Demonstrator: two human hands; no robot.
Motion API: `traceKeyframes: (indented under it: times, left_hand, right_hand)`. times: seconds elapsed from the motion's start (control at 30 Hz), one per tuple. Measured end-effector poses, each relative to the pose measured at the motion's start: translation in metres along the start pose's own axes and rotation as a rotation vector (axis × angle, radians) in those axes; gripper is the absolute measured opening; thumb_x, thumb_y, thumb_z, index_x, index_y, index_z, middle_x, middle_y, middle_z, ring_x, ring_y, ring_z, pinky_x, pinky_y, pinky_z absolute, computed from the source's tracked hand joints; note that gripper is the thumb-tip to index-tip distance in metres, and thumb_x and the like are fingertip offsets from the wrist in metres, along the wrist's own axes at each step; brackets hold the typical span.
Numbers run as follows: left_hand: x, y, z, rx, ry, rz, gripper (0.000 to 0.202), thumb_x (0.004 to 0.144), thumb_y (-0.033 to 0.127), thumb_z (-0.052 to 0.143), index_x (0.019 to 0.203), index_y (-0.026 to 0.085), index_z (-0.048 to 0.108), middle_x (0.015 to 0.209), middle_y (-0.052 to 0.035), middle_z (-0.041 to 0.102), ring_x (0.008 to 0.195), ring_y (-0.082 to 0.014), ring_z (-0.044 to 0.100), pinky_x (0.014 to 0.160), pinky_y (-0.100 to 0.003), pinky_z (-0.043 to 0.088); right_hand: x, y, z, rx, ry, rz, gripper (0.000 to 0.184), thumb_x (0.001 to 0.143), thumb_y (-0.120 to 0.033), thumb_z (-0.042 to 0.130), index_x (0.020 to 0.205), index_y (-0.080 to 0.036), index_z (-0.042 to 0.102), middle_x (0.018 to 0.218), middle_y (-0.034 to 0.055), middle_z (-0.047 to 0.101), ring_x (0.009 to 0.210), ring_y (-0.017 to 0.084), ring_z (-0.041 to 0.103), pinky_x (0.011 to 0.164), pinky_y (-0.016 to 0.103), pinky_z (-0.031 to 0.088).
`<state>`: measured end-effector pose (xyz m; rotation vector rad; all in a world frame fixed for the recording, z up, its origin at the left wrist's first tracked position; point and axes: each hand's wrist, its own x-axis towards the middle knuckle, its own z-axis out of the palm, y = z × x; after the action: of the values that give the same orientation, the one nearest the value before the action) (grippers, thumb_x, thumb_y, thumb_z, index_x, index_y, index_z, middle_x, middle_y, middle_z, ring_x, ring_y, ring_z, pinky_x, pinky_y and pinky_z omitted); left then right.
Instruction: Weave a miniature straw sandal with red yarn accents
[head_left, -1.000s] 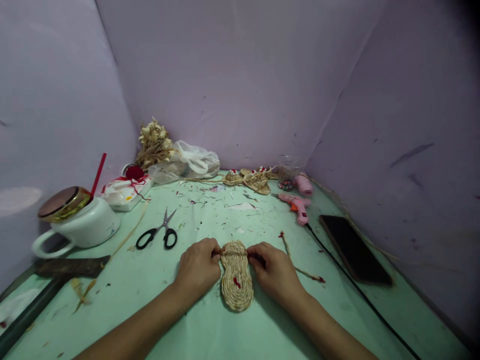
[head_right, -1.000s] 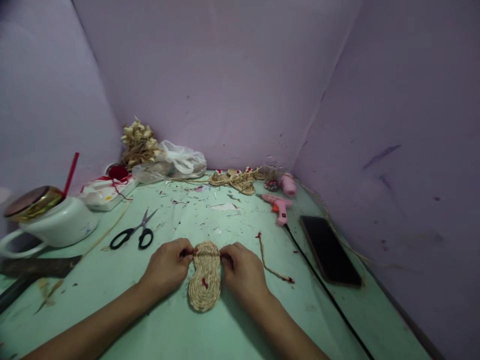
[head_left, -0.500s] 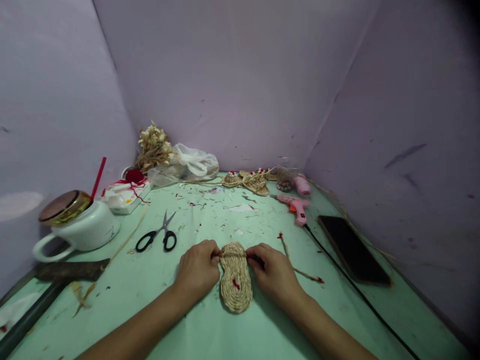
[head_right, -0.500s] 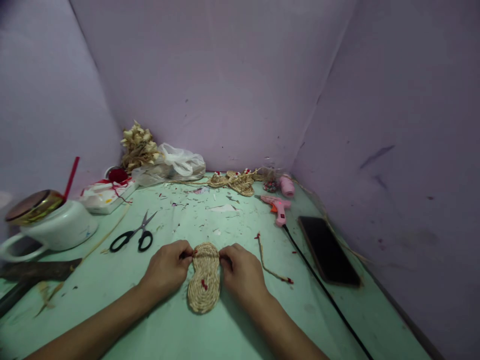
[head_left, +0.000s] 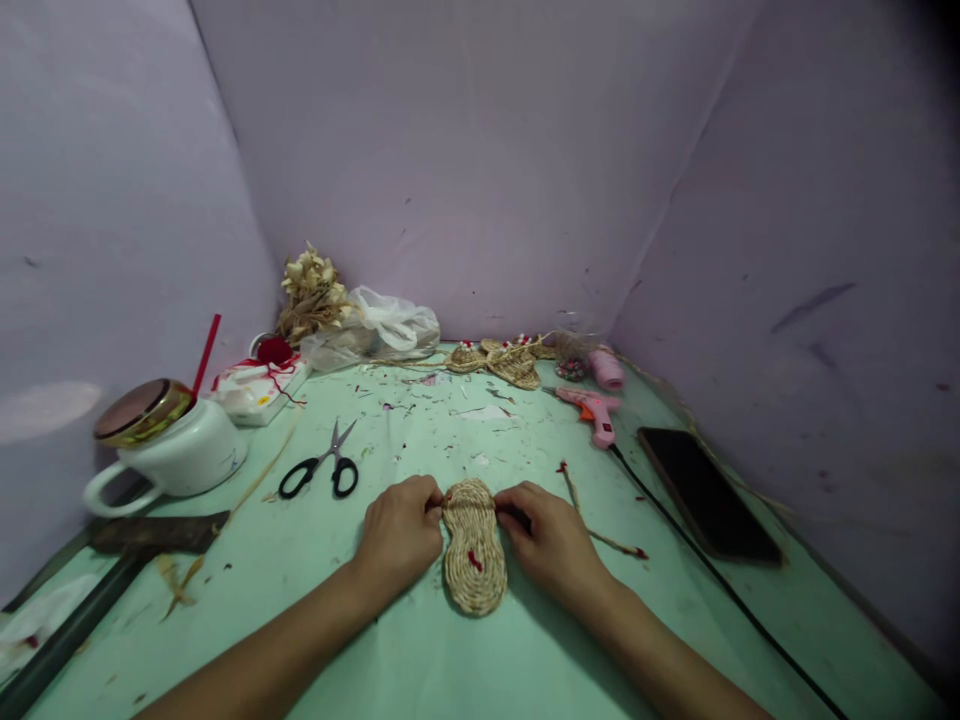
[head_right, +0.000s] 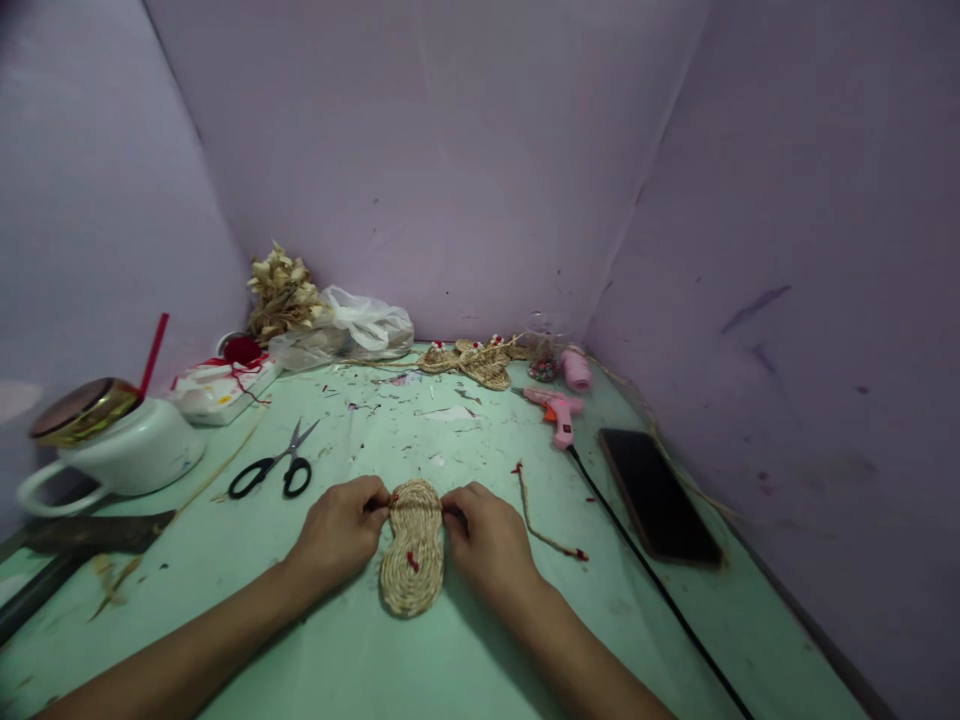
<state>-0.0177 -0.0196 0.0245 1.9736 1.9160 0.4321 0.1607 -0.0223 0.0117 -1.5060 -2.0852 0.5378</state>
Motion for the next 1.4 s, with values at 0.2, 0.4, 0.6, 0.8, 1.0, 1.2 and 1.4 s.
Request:
traceKeyframes:
  times: [0.2,0.4,0.6,0.8,1.0,1.2,1.4]
  left_hand:
    - [0.0003,-0.0012,0.0015,0.008,0.018,0.015,0.012,0.072,0.017,0.045,0.071,0.020,0.057,0.073,-0.0012,0.062,0.068,-0.0151,0.053,0.055,-0.025,0.031]
    - [-0.0001,0.0002,0.0005,0.019,0.000,-0.011,0.012,0.072,0.018,0.046,0.072,0.020,0.058,0.073,-0.0014,0.062,0.069,-0.0156,0.054,0.056,-0.025,0.032]
    - [-0.0002,0.0005,0.0002,0.009,0.011,0.007,0.013,0.072,0.017,0.045,0.071,0.020,0.057,0.073,-0.0015,0.062,0.069,-0.0153,0.054,0.056,-0.025,0.031]
    - [0.0000,-0.0010,0.0005,-0.027,0.017,0.007,0.012,0.072,0.018,0.046,0.070,0.020,0.057,0.072,-0.0009,0.062,0.068,-0.0147,0.053,0.056,-0.024,0.031]
    - [-0.0003,-0.0030,0.0026,-0.033,0.043,0.025,0.012,0.070,0.016,0.046,0.070,0.021,0.057,0.071,0.0000,0.062,0.065,-0.0140,0.052,0.055,-0.024,0.030]
    - [0.0002,-0.0053,0.0044,-0.056,0.050,0.029,0.010,0.070,0.017,0.048,0.069,0.021,0.057,0.070,0.0006,0.062,0.066,-0.0136,0.052,0.055,-0.023,0.030]
    - [0.0011,-0.0061,0.0070,-0.059,0.068,0.018,0.010,0.069,0.017,0.048,0.067,0.021,0.056,0.068,0.0013,0.061,0.064,-0.0131,0.051,0.054,-0.023,0.029]
  right_hand:
    - [0.0002,-0.0006,-0.0010,-0.015,-0.010,-0.001,0.020,0.075,-0.014,0.047,0.086,-0.019,0.063,0.079,0.0030,0.061,0.074,0.015,0.055,0.066,0.024,0.039]
    - [-0.0004,-0.0003,-0.0008,-0.016,-0.012,-0.003,0.020,0.075,-0.014,0.047,0.086,-0.019,0.063,0.080,0.0030,0.061,0.075,0.015,0.056,0.066,0.023,0.039]
    - [-0.0005,0.0006,0.0000,-0.022,-0.011,-0.005,0.019,0.074,-0.013,0.048,0.084,-0.020,0.063,0.078,0.0026,0.061,0.073,0.015,0.055,0.066,0.023,0.039]
    - [-0.0006,0.0007,-0.0001,-0.011,-0.002,-0.008,0.019,0.075,-0.015,0.047,0.086,-0.019,0.063,0.079,0.0028,0.061,0.074,0.015,0.055,0.066,0.024,0.039]
    - [-0.0002,0.0005,-0.0002,-0.009,-0.007,-0.011,0.020,0.075,-0.014,0.047,0.085,-0.020,0.063,0.079,0.0031,0.062,0.074,0.015,0.056,0.066,0.025,0.039]
    - [0.0000,0.0007,-0.0004,-0.003,-0.006,-0.007,0.021,0.075,-0.015,0.046,0.085,-0.020,0.064,0.078,0.0026,0.062,0.073,0.015,0.056,0.064,0.025,0.039]
    - [0.0004,0.0015,0.0004,0.007,-0.019,0.002,0.021,0.074,-0.016,0.046,0.085,-0.020,0.063,0.079,0.0026,0.062,0.073,0.016,0.056,0.065,0.025,0.040]
